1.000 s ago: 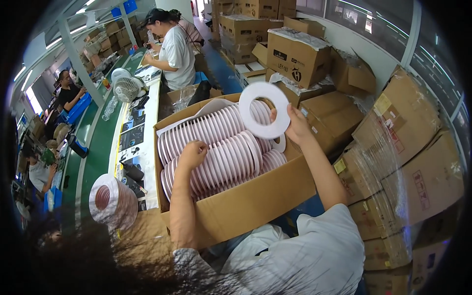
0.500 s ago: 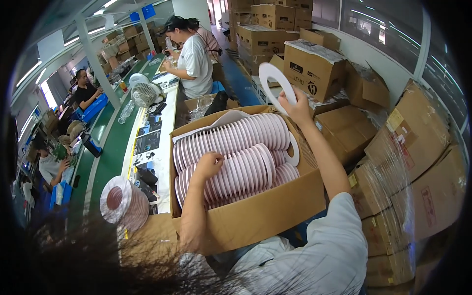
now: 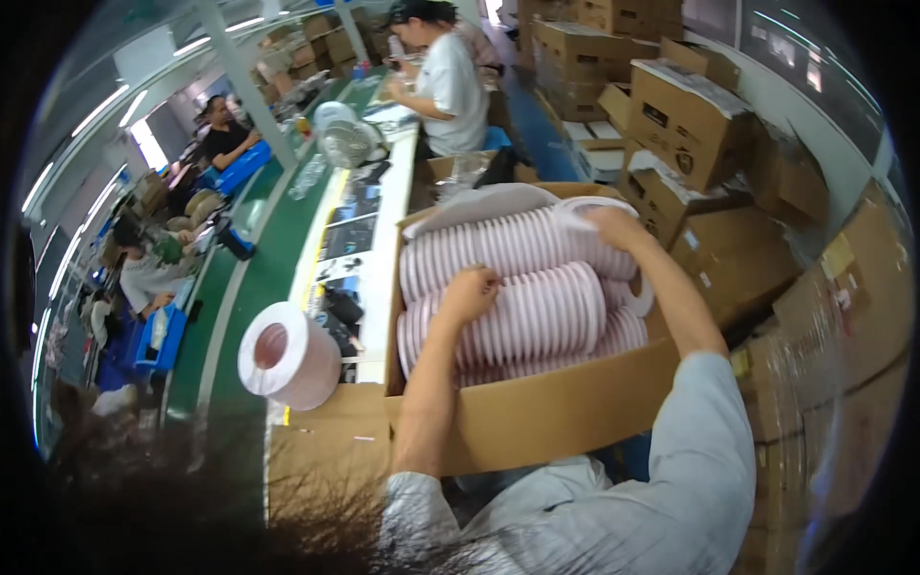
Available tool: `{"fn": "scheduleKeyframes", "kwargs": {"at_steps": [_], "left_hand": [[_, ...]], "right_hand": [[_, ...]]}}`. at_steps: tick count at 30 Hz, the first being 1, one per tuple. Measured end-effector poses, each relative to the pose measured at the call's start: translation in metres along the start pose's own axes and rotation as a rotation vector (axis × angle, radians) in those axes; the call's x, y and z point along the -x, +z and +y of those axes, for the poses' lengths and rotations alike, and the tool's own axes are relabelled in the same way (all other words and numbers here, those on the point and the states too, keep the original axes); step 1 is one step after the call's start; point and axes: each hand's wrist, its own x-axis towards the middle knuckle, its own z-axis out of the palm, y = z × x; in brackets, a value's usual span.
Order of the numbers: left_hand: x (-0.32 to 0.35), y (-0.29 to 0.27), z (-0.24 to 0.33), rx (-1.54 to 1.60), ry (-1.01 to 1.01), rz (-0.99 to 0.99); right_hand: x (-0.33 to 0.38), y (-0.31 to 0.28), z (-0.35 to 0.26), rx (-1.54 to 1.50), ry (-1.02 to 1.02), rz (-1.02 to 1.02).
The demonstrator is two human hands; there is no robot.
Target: Packaging circular white components into a cardboard box on an assembly line.
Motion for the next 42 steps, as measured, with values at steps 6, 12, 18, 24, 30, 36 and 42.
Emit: {"fn": "scheduleKeyframes", "kwargs": {"at_steps": [6,12,18,24,30,36,42], "left_hand": [[-0.014,0.015,0.015,-0.066,0.025,0.002],[-0.029,0.009,0.035,-0.052,0.094,-0.005],[-0.017,0.016,0.002,0.006,-0.01,0.187],[-0.031,0.006,0.002,-0.067,-0.004,0.138],[-0.013,-0.005,0.01,-0.16,-0.021,0.047],[-0.024,-0.023,0.101,-0.86,-0.465,-0.237],[-0.035,-0.009,0.007,-0.323,-0.047,-0.269]], "right_hand": [[-0.019,0.029,0.055,0.083,-0.283,0.343],[-0.056,-0.019,-0.102,-0.88,-0.147,0.705],[-0.113,0.001,-0.331,-1.909,-0.069,-0.195],[-0.098,0.063,-0.463,-1.497,-0.181,-0.13],[-0.085,0.092,-0.498,-1.234,-0.187,-0.073],[-0.07,0.076,-0.493,-0.738,-0.394,0.236],[-0.08,0.032,-0.412,-0.667,-0.552,0.529]]}}
